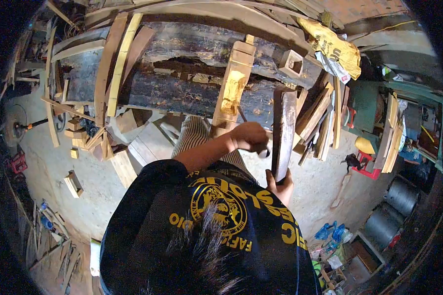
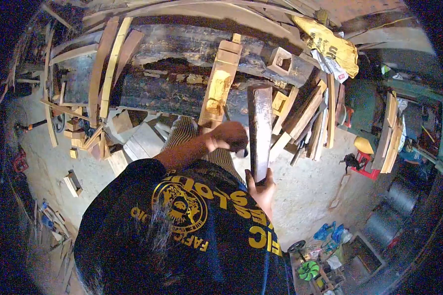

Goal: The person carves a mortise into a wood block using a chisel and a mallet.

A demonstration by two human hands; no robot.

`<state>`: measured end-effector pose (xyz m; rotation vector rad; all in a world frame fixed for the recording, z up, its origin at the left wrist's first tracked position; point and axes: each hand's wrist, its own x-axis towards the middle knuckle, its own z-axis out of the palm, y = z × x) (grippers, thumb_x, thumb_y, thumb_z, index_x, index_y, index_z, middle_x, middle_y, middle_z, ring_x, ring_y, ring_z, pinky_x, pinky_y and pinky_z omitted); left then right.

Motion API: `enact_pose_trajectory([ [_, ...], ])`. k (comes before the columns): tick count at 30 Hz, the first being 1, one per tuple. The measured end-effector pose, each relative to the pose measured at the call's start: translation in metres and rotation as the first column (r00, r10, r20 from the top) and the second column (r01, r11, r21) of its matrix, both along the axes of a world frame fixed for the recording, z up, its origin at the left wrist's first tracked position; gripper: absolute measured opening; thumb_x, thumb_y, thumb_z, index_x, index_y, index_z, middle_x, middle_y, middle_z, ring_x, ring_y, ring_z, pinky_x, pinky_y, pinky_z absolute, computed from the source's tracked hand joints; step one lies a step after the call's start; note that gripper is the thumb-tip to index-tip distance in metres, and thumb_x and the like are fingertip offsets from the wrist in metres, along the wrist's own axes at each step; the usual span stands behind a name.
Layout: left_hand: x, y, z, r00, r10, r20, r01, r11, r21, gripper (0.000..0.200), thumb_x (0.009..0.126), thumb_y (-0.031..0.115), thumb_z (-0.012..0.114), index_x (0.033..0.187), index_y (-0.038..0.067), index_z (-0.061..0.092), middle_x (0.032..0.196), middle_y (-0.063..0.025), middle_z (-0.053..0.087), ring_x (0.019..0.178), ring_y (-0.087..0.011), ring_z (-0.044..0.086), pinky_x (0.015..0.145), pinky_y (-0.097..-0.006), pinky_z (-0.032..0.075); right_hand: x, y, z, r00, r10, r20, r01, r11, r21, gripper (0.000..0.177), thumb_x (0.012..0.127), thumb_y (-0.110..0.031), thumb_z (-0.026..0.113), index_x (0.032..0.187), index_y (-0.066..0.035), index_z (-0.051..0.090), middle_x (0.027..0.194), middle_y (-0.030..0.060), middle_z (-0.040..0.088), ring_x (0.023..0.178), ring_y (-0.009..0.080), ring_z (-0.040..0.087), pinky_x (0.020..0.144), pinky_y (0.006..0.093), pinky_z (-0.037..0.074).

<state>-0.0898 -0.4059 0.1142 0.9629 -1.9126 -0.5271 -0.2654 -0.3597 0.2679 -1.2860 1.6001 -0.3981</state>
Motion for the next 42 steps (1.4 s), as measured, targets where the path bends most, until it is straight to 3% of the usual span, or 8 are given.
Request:
enact_pose_trajectory([
  [1,0.002,0.007,0.007,0.989,-0.042,-0.139,0.023,0.99,-0.138,0.01,0.066,0.016,0.062,0.07,0.011,0.054,0.065,-0.0049,0.052,0.064,-0.026,0.055,0.057,-0.0359,0.045,0.0,0.0,0.0,1.0,-0.007,0.001,0.007,1.0,0.0,0.026,0.077,0.002,0.062,0.098,0.008,0.048,0.082,0.0083,0.059,0.072,0.0098,0.053,0.064,0.0229,0.044],
  [4,-0.005,0.043,-0.05,0.927,-0.29,0.237,0.312,0.948,-0.06,0.014,0.065,0.019,0.058,0.076,0.01,0.054,0.077,-0.0057,0.055,0.076,-0.0241,0.056,0.069,-0.037,0.046,-0.004,0.006,0.002,0.996,-0.09,0.018,0.087,0.987,0.134,0.028,0.076,0.001,0.064,0.098,0.009,0.047,0.081,0.009,0.059,0.071,0.0099,0.053,0.062,0.0234,0.044],
  [8,0.046,0.059,-0.066,0.997,-0.072,0.026,0.074,0.995,-0.071,0.019,0.063,0.019,0.057,0.079,0.009,0.056,0.083,-0.0072,0.053,0.09,-0.0264,0.052,0.084,-0.0406,0.041,-0.013,0.017,-0.008,0.985,-0.154,-0.072,0.159,0.986,0.06,0.032,0.075,-0.008,0.07,0.094,0.006,0.049,0.076,0.006,0.057,0.065,0.0086,0.05,0.055,0.022,0.041],
  [17,0.02,0.052,0.016,0.975,-0.084,-0.206,0.064,0.993,-0.103,0.03,0.062,-0.002,0.073,0.081,0.014,0.056,0.075,0.0006,0.052,0.073,-0.019,0.056,0.069,-0.0361,0.042,-0.015,0.025,-0.01,0.953,-0.303,-0.021,0.304,0.947,0.103,0.027,0.076,-0.013,0.07,0.09,0.002,0.051,0.062,-0.0005,0.05,0.048,0.0057,0.041,0.042,0.0228,0.032],
  [20,0.022,0.041,0.015,0.959,-0.028,-0.281,0.005,0.997,-0.083,0.019,0.063,0.016,0.063,0.08,0.009,0.058,0.073,-0.0038,0.053,0.078,-0.0238,0.055,0.076,-0.0375,0.041,-0.013,0.024,-0.01,0.944,-0.325,-0.049,0.329,0.936,0.125,0.028,0.076,-0.015,0.07,0.091,0.001,0.052,0.061,-0.0004,0.051,0.046,0.0061,0.042,0.041,0.0228,0.032],
  [28,0.034,0.016,0.038,0.983,-0.024,-0.183,0.048,0.99,0.129,0.023,0.059,0.011,0.069,0.075,0.011,0.052,0.072,-0.0036,0.053,0.073,-0.024,0.054,0.069,-0.0354,0.039,-0.009,0.024,-0.011,0.95,-0.312,-0.021,0.312,0.941,0.131,0.032,0.076,-0.017,0.071,0.094,0.001,0.052,0.061,-0.0001,0.052,0.045,0.0063,0.042,0.04,0.0229,0.032],
  [36,0.028,0.011,0.04,0.969,0.093,-0.231,-0.052,0.983,0.177,0.023,0.058,0.012,0.069,0.074,0.009,0.052,0.071,-0.0066,0.053,0.07,-0.0276,0.055,0.067,-0.0371,0.039,0.001,0.023,0.002,0.964,-0.266,-0.007,0.265,0.954,0.14,0.035,0.075,-0.013,0.071,0.097,0.006,0.051,0.08,0.0056,0.058,0.072,0.0095,0.051,0.064,0.0229,0.042],
  [42,0.03,0.003,0.028,0.979,0.159,-0.127,-0.125,0.962,0.244,0.02,0.063,0.011,0.064,0.077,0.009,0.05,0.071,-0.0079,0.053,0.072,-0.0282,0.054,0.067,-0.0381,0.04,-0.007,0.021,0.005,0.977,-0.188,0.1,0.187,0.982,0.02,0.036,0.074,-0.009,0.07,0.1,0.004,0.05,0.078,0.0031,0.056,0.072,0.0087,0.05,0.062,0.0229,0.04],
])
